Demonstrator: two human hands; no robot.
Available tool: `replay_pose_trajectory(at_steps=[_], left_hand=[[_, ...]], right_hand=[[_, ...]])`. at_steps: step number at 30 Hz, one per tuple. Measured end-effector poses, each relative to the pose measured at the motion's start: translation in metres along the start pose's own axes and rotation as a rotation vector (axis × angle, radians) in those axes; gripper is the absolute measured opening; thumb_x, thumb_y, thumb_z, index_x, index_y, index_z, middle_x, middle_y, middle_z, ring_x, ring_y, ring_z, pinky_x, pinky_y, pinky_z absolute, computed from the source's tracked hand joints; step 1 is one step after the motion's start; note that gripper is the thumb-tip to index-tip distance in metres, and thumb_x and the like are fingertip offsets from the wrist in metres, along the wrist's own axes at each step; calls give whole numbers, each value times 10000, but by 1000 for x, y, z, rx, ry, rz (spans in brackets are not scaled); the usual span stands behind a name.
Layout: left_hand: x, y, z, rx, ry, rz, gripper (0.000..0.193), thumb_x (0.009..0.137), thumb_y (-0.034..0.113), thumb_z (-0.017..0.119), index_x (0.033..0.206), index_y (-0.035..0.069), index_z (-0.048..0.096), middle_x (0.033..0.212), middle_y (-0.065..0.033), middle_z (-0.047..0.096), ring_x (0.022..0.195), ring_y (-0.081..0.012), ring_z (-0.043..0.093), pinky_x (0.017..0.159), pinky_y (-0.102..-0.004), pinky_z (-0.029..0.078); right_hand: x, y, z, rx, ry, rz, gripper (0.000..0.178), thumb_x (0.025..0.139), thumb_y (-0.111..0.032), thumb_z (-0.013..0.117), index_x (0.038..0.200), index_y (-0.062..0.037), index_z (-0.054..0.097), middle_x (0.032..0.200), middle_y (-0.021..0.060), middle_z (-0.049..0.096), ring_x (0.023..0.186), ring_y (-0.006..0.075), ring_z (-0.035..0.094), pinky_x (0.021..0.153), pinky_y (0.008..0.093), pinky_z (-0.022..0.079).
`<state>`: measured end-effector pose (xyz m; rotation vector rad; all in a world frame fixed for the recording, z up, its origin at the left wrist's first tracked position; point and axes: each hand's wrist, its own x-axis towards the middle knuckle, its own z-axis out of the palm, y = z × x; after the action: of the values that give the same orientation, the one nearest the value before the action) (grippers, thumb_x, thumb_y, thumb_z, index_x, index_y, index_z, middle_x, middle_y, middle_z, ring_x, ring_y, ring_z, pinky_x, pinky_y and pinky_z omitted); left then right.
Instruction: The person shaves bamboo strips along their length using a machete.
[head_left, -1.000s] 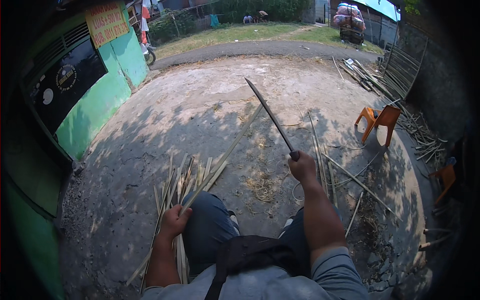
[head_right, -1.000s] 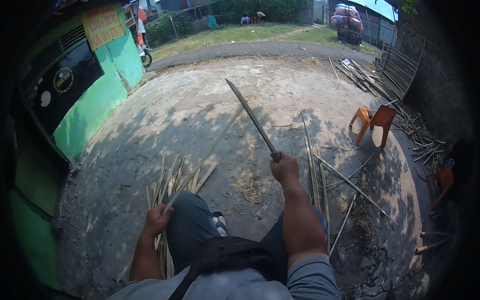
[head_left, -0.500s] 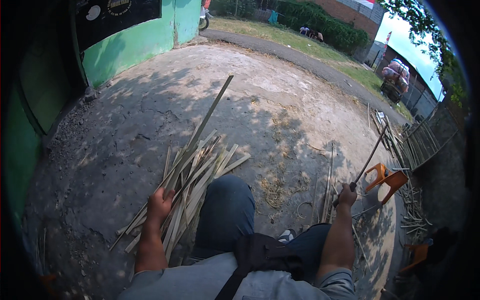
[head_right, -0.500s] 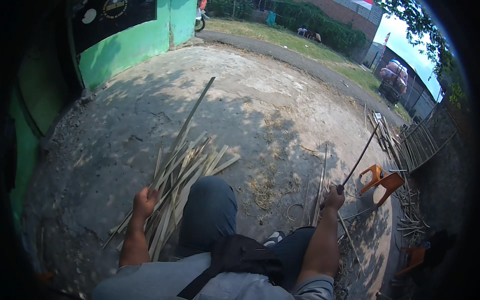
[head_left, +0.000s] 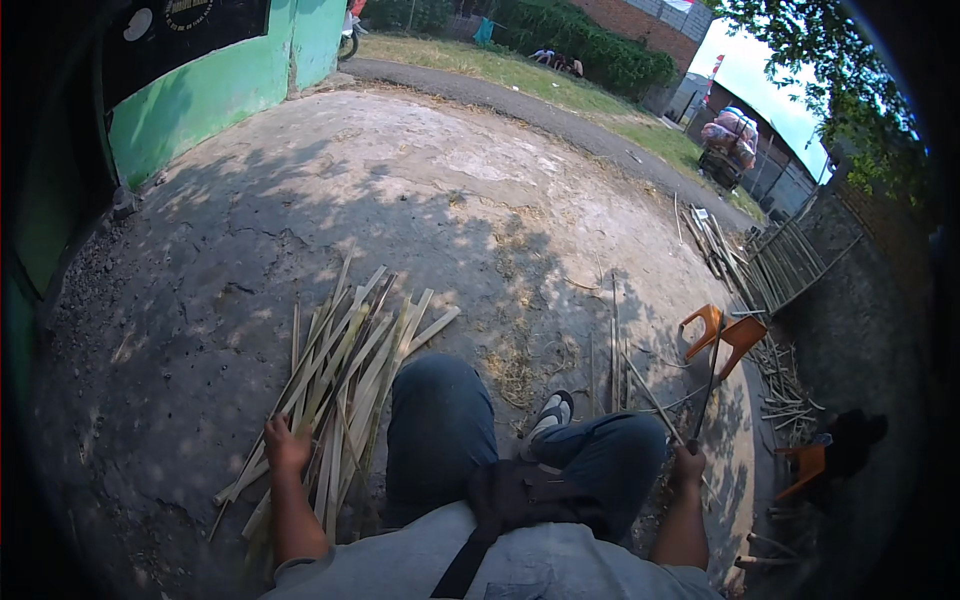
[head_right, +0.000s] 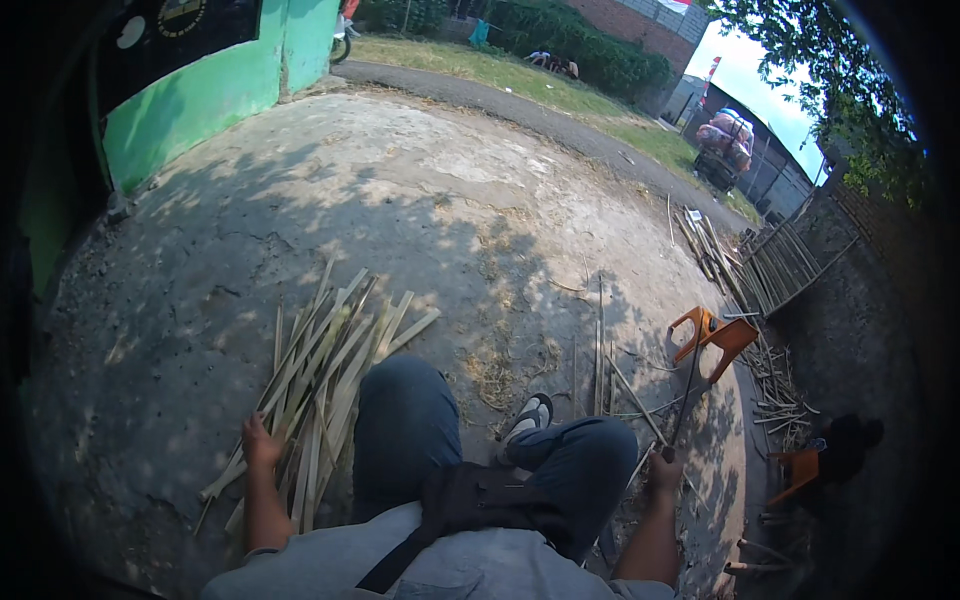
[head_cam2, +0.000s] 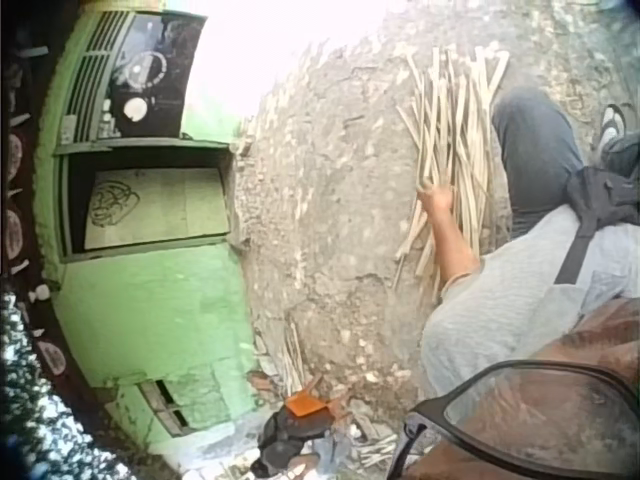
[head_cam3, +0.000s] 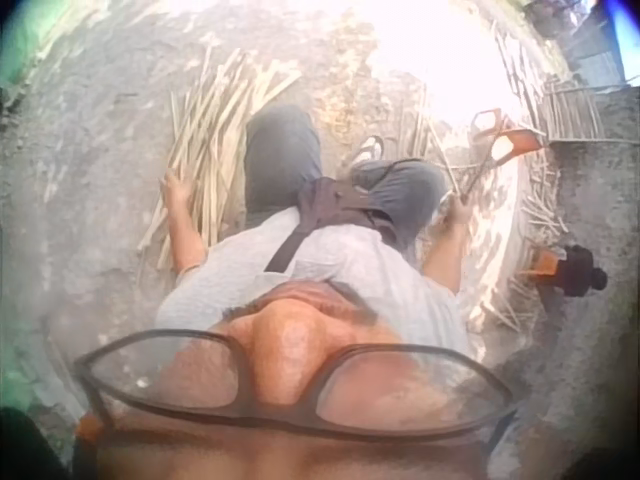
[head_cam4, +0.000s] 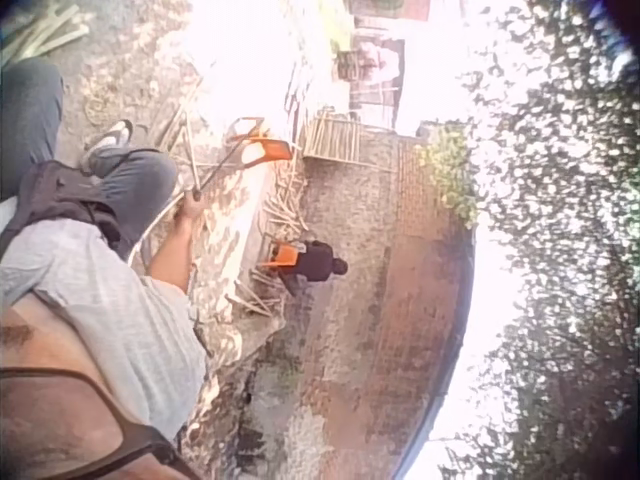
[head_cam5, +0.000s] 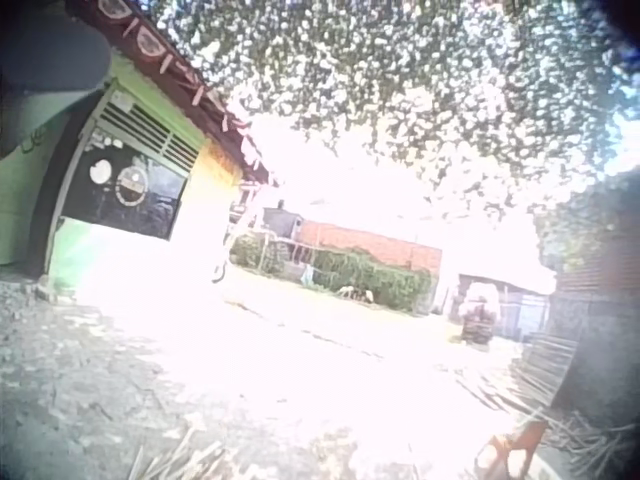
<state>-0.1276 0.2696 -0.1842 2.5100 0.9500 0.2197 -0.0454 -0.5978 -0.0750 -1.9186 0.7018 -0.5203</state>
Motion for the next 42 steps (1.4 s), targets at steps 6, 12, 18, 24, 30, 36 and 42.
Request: replay_pose_trajectory(at_steps=[6,12,18,24,30,36,42], left_hand=[[-42,-34,82,-267,-259,-114,506,903,336,802,1249,5,637,1196,-233,661,1130,-402,665,971,-496,539],[-124,-91,113,-255,-273,-161,352,947,304,765,1094,-7,687,1021,-206,709,941,-355,704,859,-487,557],[-122,-103,106,-266,-591,-250,297,977,290,716,1103,35,631,941,-123,671,798,-280,685,668,-494,531],[-104,-14,111,-356,-538,-420,360,985,330,706,1233,91,604,946,-74,653,754,-253,664,535,-417,472],[-62,-36,132,-385,-558,-38,453,921,379,788,1293,158,655,1035,-57,708,750,-257,651,572,-441,478],[-79,-9,116,-283,-655,-216,455,919,381,787,1296,161,658,1040,-56,714,763,-260,657,582,-446,484],[-92,-13,88,-173,-692,-341,457,917,383,786,1300,164,662,1046,-55,721,777,-262,663,592,-452,490]], right_hand=[[-94,133,-21,-207,113,459,273,827,-160,802,1039,-18,703,866,75,660,737,226,620,683,454,500],[-171,223,-28,6,227,1017,302,830,-100,786,1096,-17,671,768,104,646,544,270,594,527,448,471],[-218,367,-59,-313,159,914,345,825,-116,713,1120,54,660,820,125,621,655,244,565,578,461,402],[-223,333,-63,-340,238,807,502,771,-166,770,1230,16,684,1021,208,727,864,338,719,750,480,543],[-182,295,-60,-457,127,852,402,759,-191,792,1094,24,737,1049,239,751,958,369,748,825,495,560],[-198,375,-47,-435,113,773,432,767,-206,773,1138,12,730,1078,261,753,1058,421,736,935,502,554],[-237,333,-40,-552,147,718,450,809,-187,702,1218,0,681,1128,305,731,1092,507,695,973,558,537]])
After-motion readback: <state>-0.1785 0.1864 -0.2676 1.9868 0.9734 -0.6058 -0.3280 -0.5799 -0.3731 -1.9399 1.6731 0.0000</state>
